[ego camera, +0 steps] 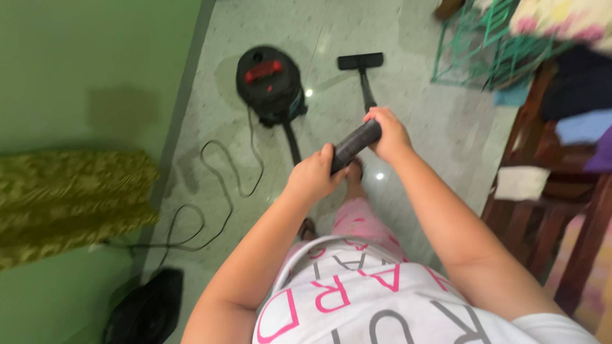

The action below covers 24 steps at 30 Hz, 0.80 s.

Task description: The person vacuums a tiled floor by hand using a vacuum cleaner hose and head attachment.

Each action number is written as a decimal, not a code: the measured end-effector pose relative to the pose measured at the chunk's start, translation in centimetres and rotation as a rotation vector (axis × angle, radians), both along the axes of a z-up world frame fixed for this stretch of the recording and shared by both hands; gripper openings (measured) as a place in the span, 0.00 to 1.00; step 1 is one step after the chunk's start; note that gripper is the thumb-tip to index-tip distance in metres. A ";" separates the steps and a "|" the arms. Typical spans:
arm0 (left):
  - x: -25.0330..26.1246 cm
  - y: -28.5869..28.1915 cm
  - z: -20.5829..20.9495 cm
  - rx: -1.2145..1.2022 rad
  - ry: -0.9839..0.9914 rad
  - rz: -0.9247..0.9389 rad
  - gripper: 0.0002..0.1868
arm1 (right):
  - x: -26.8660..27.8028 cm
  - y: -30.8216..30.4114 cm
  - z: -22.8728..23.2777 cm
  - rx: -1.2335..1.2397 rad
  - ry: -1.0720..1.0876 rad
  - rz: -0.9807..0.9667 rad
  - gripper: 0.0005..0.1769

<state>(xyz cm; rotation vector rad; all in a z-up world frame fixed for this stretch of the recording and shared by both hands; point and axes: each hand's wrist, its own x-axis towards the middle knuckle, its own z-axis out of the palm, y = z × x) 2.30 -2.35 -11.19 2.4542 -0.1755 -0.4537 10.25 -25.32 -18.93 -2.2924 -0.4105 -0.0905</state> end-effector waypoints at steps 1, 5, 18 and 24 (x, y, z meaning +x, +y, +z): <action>-2.0 0.5 0.6 0.010 0.000 -0.001 0.30 | -2.0 0.9 0.2 0.025 0.024 -0.015 0.23; -8.0 2.3 3.3 0.051 0.014 -0.016 0.28 | -7.8 3.8 1.6 0.061 0.079 -0.029 0.22; -16.1 4.5 8.0 0.132 0.047 -0.069 0.27 | -17.7 6.5 7.1 0.006 0.140 -0.081 0.23; -12.8 3.6 6.9 0.103 0.026 0.003 0.25 | -16.6 5.6 6.1 0.051 0.088 -0.174 0.23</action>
